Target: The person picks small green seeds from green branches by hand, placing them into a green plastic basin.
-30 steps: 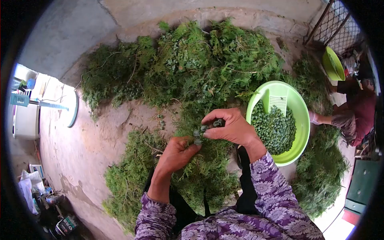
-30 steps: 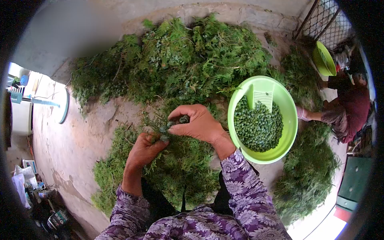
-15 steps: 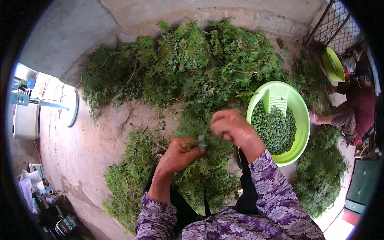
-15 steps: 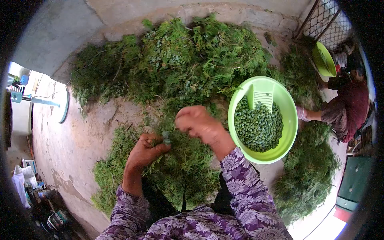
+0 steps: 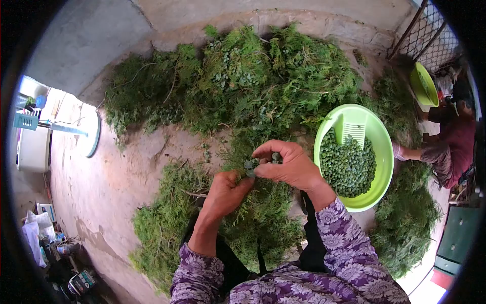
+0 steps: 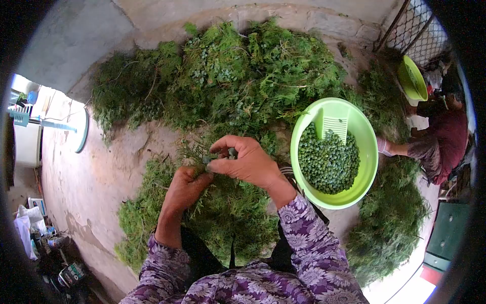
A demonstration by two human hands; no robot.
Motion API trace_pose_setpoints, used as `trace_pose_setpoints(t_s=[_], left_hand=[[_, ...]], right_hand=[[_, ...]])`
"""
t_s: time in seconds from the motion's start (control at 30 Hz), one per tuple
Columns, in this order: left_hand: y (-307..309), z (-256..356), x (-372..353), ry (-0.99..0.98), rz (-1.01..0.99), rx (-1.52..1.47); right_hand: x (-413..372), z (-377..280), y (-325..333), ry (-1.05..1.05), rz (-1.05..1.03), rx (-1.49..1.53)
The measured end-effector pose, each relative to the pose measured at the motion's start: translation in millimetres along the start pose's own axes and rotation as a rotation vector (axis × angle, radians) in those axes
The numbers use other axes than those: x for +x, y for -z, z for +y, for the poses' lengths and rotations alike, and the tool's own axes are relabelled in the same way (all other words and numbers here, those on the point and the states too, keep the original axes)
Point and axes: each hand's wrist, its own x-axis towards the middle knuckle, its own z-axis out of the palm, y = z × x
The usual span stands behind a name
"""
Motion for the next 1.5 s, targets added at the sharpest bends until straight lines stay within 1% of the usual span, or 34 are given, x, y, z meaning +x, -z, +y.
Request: trace_pose_setpoints(t_s=[0.03,0.1,0.17,0.23,0.27,0.33,0.37,0.4,0.43,0.47,0.53,0.57,0.63,0.67,0.73,0.77,0.83,0.87,0.93,0.97,1.03,1.07,1.13,1.17,1.2,1.23,1.27,1.3,1.33,1.37,1.4,1.43,1.47,1.5], left_hand=[[-1,-1,1,-0.015,0.034,-0.054],[-1,-6,4,0.005,0.016,0.001],[0,-7,5,0.025,0.0,0.056],[0,-4,5,0.057,-0.038,0.112],[0,0,4,0.055,-0.04,0.113],[-2,10,2,0.061,-0.053,0.065],[-5,1,4,0.061,-0.054,0.066],[-11,-16,8,-0.043,-0.027,-0.027],[-14,-20,10,-0.146,0.0,-0.122],[-12,-21,9,-0.147,0.0,-0.122],[-6,-16,7,-0.004,-0.1,-0.021],[-4,-12,7,-0.004,-0.099,-0.021],[1,-5,6,0.162,-0.179,0.099],[-3,-2,6,0.163,-0.179,0.099],[-11,3,3,-0.046,-0.052,-0.238],[-10,3,2,-0.047,-0.054,-0.237],[-4,3,0,0.043,-0.17,-0.306],[1,1,0,0.043,-0.169,-0.306],[11,-1,1,0.063,-0.29,-0.104],[9,1,-2,0.063,-0.289,-0.105],[4,7,-10,0.046,-0.002,-0.496],[7,9,-10,0.043,-0.005,-0.496],[21,9,-9,0.039,0.096,-0.716],[27,6,-9,0.035,0.097,-0.716],[33,2,-8,0.046,0.205,-0.79],[37,-3,-8,0.058,0.315,-0.864],[40,-7,-8,0.135,0.444,-0.94],[42,-6,-9,0.134,0.447,-0.942],[45,-2,-8,0.142,0.551,-0.976],[49,0,-7,0.15,0.655,-1.007],[52,-15,1,0.181,0.726,-1.086],[59,-36,5,0.179,0.732,-1.086],[68,-59,7,-0.014,0.504,-1.162],[74,-70,6,-0.205,0.27,-1.218]], right_hand=[[1,4,-2,0.0,0.001,0.001],[0,8,-7,0.175,0.008,-0.211],[-1,7,-7,0.147,0.007,-0.251],[1,13,-8,0.182,0.026,-0.28],[-1,10,-7,0.182,0.029,-0.281],[-3,1,-6,0.105,-0.002,-0.262],[-3,2,-6,0.105,-0.001,-0.262],[-3,4,-5,0.141,0.004,-0.268],[-3,6,-4,0.177,0.008,-0.274],[-2,9,-4,0.177,0.008,-0.275],[-1,14,-4,0.194,0.007,-0.178],[-2,12,-4,0.193,0.006,-0.178],[-5,7,-4,0.113,0.001,-0.252],[-4,8,-4,0.112,0.001,-0.251],[-3,10,-5,0.191,-0.018,-0.153],[-3,10,-6,0.191,-0.016,-0.153],[-4,7,-5,0.088,-0.025,0.007],[-5,2,-2,0.088,-0.027,0.006],[-7,-11,11,-0.248,0.039,0.452],[-6,-9,19,-0.248,0.038,0.451],[-4,-3,35,-0.113,0.128,0.811],[-4,-2,44,-0.071,0.168,0.838],[-10,-4,62,0.038,0.253,0.86],[-13,1,75,0.077,0.327,0.833],[-16,-1,84,0.11,0.448,0.735],[-22,-2,90,0.131,0.634,0.665],[-26,-4,97,0.1,0.822,0.55],[-36,-1,107,0.169,0.84,0.413],[-40,0,115,0.09,1.025,0.292],[-44,17,136,0.07,1.09,0.044],[-48,35,154,0.08,1.215,-0.396],[-52,50,168,0.09,1.305,-0.843],[-57,59,180,0.094,1.3,-0.838],[-62,67,189,0.068,1.326,-1.042]])
